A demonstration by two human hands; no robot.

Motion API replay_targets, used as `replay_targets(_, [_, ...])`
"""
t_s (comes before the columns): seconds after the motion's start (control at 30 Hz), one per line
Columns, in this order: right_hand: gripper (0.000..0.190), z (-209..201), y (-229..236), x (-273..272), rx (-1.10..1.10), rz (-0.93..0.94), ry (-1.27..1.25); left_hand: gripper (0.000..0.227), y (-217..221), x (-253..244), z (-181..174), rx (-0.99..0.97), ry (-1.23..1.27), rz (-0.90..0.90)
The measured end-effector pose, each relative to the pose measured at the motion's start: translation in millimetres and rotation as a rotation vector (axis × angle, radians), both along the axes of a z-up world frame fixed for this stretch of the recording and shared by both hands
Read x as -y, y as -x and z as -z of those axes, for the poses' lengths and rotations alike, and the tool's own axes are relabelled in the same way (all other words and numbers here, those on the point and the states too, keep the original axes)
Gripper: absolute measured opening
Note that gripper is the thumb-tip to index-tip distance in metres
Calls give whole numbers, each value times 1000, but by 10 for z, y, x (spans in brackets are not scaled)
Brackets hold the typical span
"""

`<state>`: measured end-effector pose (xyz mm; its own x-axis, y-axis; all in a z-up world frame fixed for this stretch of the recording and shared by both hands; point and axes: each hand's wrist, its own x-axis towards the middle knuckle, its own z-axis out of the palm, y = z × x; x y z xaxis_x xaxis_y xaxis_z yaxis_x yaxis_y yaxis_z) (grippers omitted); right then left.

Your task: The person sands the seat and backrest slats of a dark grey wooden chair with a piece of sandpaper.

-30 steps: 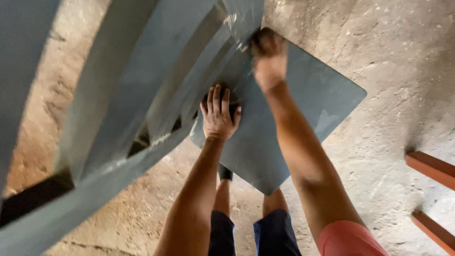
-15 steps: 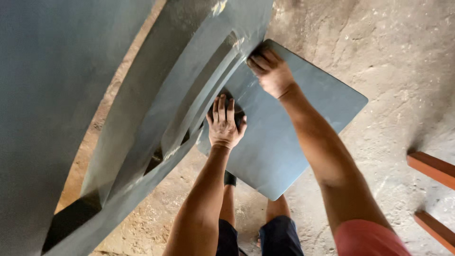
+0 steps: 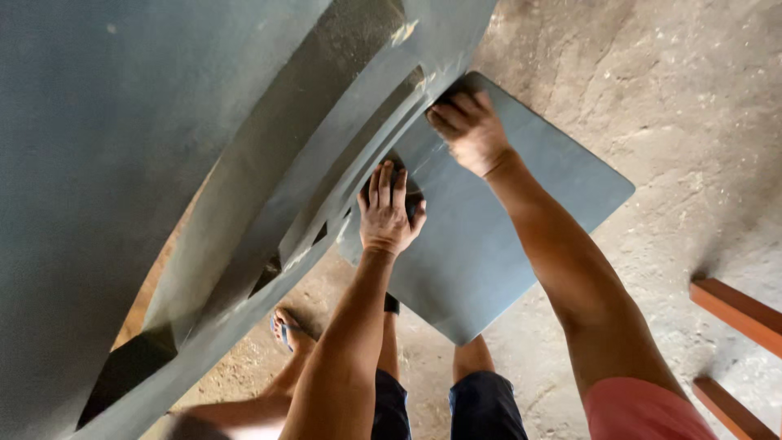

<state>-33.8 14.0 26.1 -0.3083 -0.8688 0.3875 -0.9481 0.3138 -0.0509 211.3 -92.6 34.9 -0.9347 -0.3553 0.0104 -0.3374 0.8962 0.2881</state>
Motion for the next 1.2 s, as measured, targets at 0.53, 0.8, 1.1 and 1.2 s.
replay_targets(0.53, [19,127,53,-134,-126,110,-112,73,-28,-27,43,74,79,8])
replay_targets(0.8, [22,418,-26,-182,607,134,126,73,-54,-59,48,57,37,1])
replay_targets(1.1, [16,157,121,-204,-34,145,52,75,-34,-48,10,50,45,0])
replay_targets(1.2, [11,419,-111,-301,7,203,6,74,-91,-53,32,44,50,-7])
